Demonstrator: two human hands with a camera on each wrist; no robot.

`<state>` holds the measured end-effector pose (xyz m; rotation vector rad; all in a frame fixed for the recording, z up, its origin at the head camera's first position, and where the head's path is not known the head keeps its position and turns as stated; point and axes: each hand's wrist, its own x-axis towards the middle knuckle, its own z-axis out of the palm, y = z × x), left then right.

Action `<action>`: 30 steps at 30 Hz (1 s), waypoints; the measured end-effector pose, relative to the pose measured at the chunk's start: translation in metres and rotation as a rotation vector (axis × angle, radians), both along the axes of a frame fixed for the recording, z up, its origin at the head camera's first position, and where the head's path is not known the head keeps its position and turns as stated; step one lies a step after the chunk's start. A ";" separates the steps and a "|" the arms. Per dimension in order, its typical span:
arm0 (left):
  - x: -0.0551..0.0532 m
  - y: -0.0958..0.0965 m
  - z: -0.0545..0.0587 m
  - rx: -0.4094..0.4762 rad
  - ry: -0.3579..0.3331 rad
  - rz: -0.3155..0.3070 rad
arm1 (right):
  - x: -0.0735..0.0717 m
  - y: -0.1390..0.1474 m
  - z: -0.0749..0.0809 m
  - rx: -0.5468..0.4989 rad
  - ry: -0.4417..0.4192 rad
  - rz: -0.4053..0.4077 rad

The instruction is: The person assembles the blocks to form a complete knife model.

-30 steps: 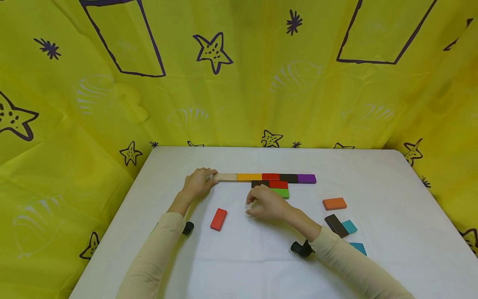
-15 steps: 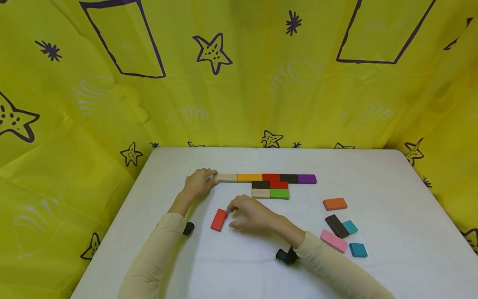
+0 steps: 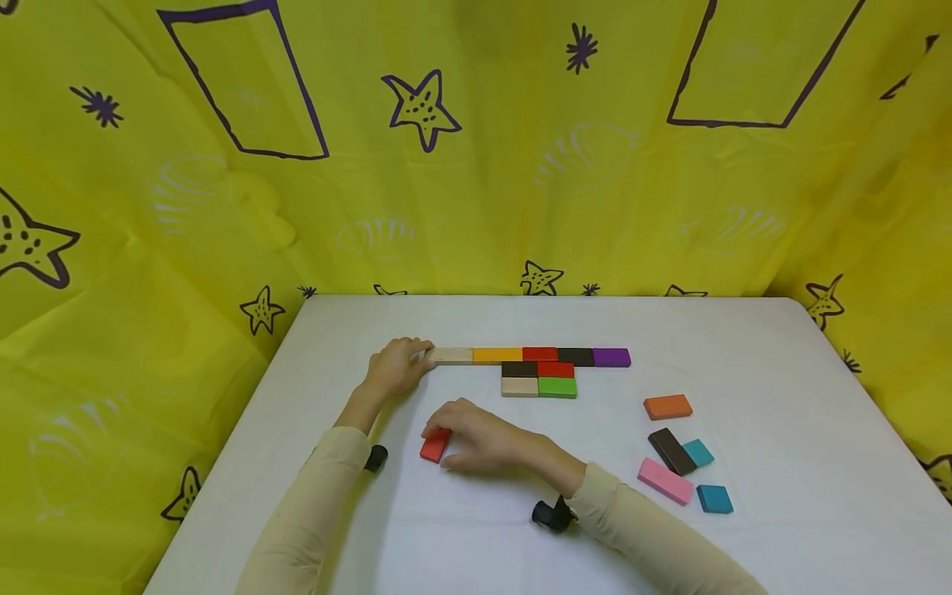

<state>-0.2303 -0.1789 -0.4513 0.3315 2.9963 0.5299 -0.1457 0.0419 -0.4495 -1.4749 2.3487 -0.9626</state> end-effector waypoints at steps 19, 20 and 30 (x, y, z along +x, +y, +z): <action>0.000 0.000 0.001 -0.016 -0.009 0.013 | -0.002 -0.001 -0.005 0.069 -0.025 -0.139; 0.000 0.000 0.001 -0.015 -0.007 0.012 | -0.002 -0.001 -0.005 0.058 -0.034 -0.146; 0.000 0.001 0.002 -0.008 -0.010 0.005 | 0.002 0.007 -0.007 -0.010 -0.059 -0.188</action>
